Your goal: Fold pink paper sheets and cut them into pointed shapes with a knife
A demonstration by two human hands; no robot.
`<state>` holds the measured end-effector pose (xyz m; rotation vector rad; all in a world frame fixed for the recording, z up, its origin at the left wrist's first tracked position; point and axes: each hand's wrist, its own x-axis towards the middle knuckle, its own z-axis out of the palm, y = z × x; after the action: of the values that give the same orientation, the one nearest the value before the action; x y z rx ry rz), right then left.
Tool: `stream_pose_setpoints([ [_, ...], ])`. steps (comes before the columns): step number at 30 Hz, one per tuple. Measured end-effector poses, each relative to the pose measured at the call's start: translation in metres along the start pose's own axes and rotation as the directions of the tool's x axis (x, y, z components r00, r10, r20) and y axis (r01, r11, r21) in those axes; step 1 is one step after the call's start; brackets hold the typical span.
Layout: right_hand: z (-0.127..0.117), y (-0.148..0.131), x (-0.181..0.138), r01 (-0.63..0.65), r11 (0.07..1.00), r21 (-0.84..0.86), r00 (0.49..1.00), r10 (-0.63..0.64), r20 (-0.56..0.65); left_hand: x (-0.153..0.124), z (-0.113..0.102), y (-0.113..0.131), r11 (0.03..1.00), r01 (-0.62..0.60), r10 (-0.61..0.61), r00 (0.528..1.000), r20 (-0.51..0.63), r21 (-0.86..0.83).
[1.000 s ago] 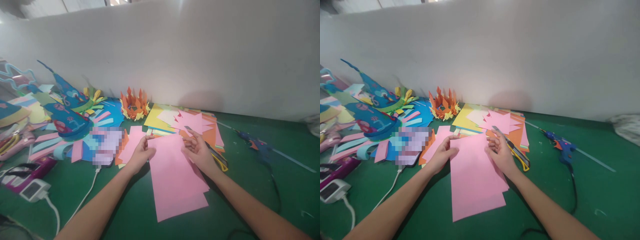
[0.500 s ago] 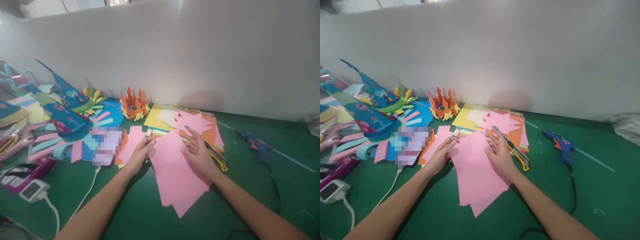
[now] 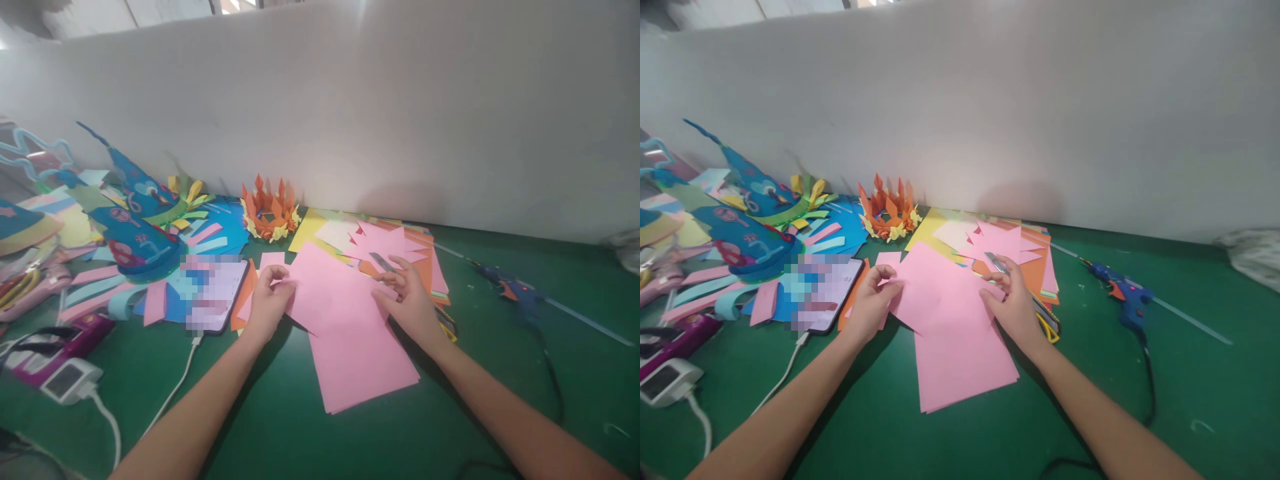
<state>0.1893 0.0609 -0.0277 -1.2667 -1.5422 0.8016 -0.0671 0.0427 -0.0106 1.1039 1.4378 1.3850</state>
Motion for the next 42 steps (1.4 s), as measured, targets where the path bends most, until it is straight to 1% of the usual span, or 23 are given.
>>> stream_pose_setpoints([
  [1, -0.001, -0.001, 0.001, 0.003, 1.0, 0.01, 1.0, -0.003, -0.02, 0.0, 0.0, 0.001, 1.0, 0.005, -0.005, 1.0, -0.001, 0.007],
  [3, -0.001, -0.005, 0.001, 0.004, 1.0, 0.012, 0.998, -0.003, -0.068, -0.002, 0.002, 0.003, 0.999, 0.041, -0.041, 0.998, 0.036, 0.011],
  [5, -0.001, -0.01, 0.0, 0.007, 1.0, 0.0, 0.991, -0.007, -0.135, -0.004, 0.004, 0.005, 0.995, 0.097, -0.096, 0.989, 0.11, -0.007],
  [7, 0.001, -0.013, -0.001, 0.019, 1.0, -0.006, 0.985, -0.019, -0.171, -0.006, 0.005, 0.005, 0.991, 0.133, -0.125, 0.976, 0.178, -0.031],
  [11, 0.003, -0.008, -0.002, 0.034, 0.999, 0.037, 0.987, -0.028, -0.157, -0.007, 0.006, 0.005, 0.983, 0.176, -0.153, 0.941, 0.301, -0.052],
  [15, 0.005, 0.001, -0.002, -0.005, 0.998, 0.067, 0.995, 0.011, -0.096, -0.009, 0.003, 0.006, 0.976, 0.216, -0.183, 0.896, 0.406, -0.037],
  [17, 0.006, 0.002, -0.002, -0.015, 0.998, 0.053, 0.997, 0.019, -0.079, -0.011, 0.002, 0.007, 0.976, 0.218, -0.2, 0.888, 0.415, 0.004],
  [19, 0.007, 0.002, -0.003, -0.002, 0.999, 0.046, 0.997, 0.005, -0.075, -0.011, 0.001, 0.005, 0.977, 0.209, -0.207, 0.896, 0.393, 0.038],
  [21, 0.006, -0.002, -0.004, 0.016, 0.999, 0.05, 0.998, -0.013, -0.066, -0.01, 0.003, 0.002, 0.977, 0.214, -0.207, 0.905, 0.372, 0.024],
  [22, 0.005, -0.005, -0.004, 0.021, 0.998, 0.06, 0.999, -0.019, -0.042, -0.009, 0.003, -0.001, 0.975, 0.224, -0.207, 0.906, 0.369, -0.003],
  [24, 0.001, -0.012, -0.005, 0.021, 0.995, 0.101, 0.998, -0.027, 0.057, -0.007, 0.005, -0.005, 0.965, 0.253, -0.211, 0.907, 0.365, -0.072],
  [26, -0.004, -0.019, -0.006, -0.007, 0.982, 0.188, 0.976, -0.034, 0.217, -0.005, 0.007, -0.009, 0.955, 0.265, -0.202, 0.91, 0.363, -0.135],
  [28, -0.009, -0.023, -0.004, -0.106, 0.937, 0.334, 0.925, -0.03, 0.378, -0.003, 0.007, -0.012, 0.944, 0.267, -0.179, 0.908, 0.379, -0.193],
  [30, -0.01, -0.024, -0.002, -0.233, 0.854, 0.465, 0.888, -0.008, 0.46, -0.003, 0.007, -0.013, 0.936, 0.271, -0.167, 0.904, 0.394, -0.223],
  [32, -0.009, -0.024, -0.001, -0.313, 0.797, 0.517, 0.88, 0.038, 0.473, -0.003, 0.007, -0.013, 0.938, 0.281, -0.183, 0.898, 0.4, -0.203],
  [33, -0.008, -0.023, 0.0, -0.33, 0.794, 0.51, 0.88, 0.064, 0.471, -0.004, 0.007, -0.013, 0.94, 0.288, -0.195, 0.894, 0.403, -0.182],
  [35, -0.005, -0.023, -0.001, -0.342, 0.823, 0.453, 0.881, 0.113, 0.459, -0.004, 0.007, -0.014, 0.943, 0.294, -0.207, 0.887, 0.412, -0.158],
  [37, -0.003, -0.022, -0.003, -0.3, 0.884, 0.357, 0.896, 0.133, 0.424, -0.004, 0.007, -0.014, 0.945, 0.281, -0.192, 0.891, 0.412, -0.165],
  [39, -0.001, -0.02, -0.005, -0.219, 0.944, 0.248, 0.918, 0.113, 0.381, -0.004, 0.008, -0.015, 0.949, 0.265, -0.179, 0.898, 0.403, -0.17],
  [42, 0.001, -0.016, -0.005, -0.106, 0.975, 0.194, 0.958, 0.048, 0.282, -0.005, 0.009, -0.013, 0.949, 0.256, -0.17, 0.908, 0.383, -0.185],
])
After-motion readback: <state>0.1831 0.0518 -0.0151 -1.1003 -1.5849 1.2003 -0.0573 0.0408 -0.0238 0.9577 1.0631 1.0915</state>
